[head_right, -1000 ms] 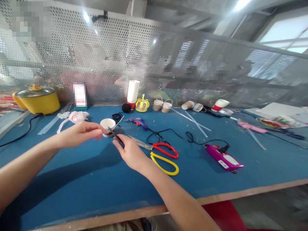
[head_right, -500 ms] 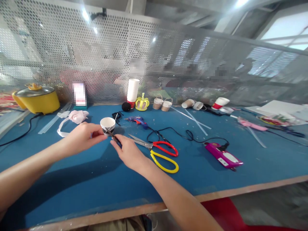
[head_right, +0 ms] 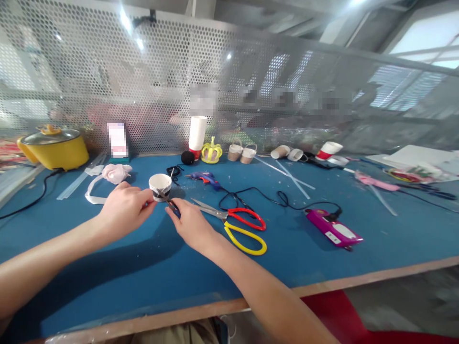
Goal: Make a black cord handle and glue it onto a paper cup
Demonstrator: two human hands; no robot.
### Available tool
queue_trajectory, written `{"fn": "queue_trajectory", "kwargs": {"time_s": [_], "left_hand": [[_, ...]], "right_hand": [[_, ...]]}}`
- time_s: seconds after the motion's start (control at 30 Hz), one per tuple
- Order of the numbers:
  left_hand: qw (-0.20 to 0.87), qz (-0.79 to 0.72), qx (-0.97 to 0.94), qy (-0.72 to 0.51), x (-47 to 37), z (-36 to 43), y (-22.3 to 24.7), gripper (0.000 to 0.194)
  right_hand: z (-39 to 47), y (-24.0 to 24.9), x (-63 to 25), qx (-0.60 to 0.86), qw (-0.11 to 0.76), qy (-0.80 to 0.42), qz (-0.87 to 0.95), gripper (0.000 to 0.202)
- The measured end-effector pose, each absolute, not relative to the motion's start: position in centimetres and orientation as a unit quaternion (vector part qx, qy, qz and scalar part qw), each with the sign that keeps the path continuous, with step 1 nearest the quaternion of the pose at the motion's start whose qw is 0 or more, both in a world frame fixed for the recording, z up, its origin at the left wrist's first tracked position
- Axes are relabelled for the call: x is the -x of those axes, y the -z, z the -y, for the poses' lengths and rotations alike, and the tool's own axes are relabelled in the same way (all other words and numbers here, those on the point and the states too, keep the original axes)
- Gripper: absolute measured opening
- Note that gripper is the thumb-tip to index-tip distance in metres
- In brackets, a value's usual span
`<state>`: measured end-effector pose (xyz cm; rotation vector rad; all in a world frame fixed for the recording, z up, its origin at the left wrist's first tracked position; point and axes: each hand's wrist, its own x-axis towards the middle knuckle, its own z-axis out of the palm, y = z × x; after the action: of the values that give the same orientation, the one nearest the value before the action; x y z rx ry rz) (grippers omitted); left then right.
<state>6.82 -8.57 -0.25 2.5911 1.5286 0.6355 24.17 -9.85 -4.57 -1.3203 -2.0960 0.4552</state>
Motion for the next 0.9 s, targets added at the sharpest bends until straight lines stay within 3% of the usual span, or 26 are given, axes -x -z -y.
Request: {"fn": "queue_trajectory", "kwargs": {"time_s": [0.07,0.23,0.33,0.43,0.53,0.6,0.8,0.9], "left_hand": [[0.108,-0.468,-0.859,-0.18,-6.1,8.3,-0.3,0.024],[0.514,-0.263,-0.797,-0.179,-4.1,5.4,0.4,0.033],[0.62,-0.223,-0.732,-0.173,-4.6,4.8,1.7,0.033],[0.508,-0.297,-0.783,-0.203,-5.7,5.8,1.9,0.03],[0.198,-0.397,-0.861,-0.249,-6.4,7.3,1.2,0.022],[0.095,-0.417,-0.864,-0.267,-6.5,7.8,0.8,0.018],[0.309,-0.384,-0.837,-0.24,-5.5,6.7,0.6,0.022],[0.365,-0.379,-0.819,-0.23,-5.2,6.1,0.5,0.02]], "right_hand": [[9.9,4.5,-24.1,0.489,0.316,-0.185,0.791,0.025],[10.7,3.4,-24.3,0.455,0.331,-0.246,0.789,0.028],[10.9,3.2,-24.4,0.443,0.324,-0.256,0.796,0.027],[10.6,3.6,-24.3,0.457,0.324,-0.225,0.797,0.025],[10.2,4.1,-24.3,0.481,0.324,-0.19,0.792,0.024],[10.0,4.2,-24.3,0.485,0.324,-0.197,0.788,0.024],[10.1,3.7,-24.6,0.458,0.283,-0.212,0.816,0.025],[10.1,3.7,-24.7,0.456,0.256,-0.207,0.827,0.024]]}}
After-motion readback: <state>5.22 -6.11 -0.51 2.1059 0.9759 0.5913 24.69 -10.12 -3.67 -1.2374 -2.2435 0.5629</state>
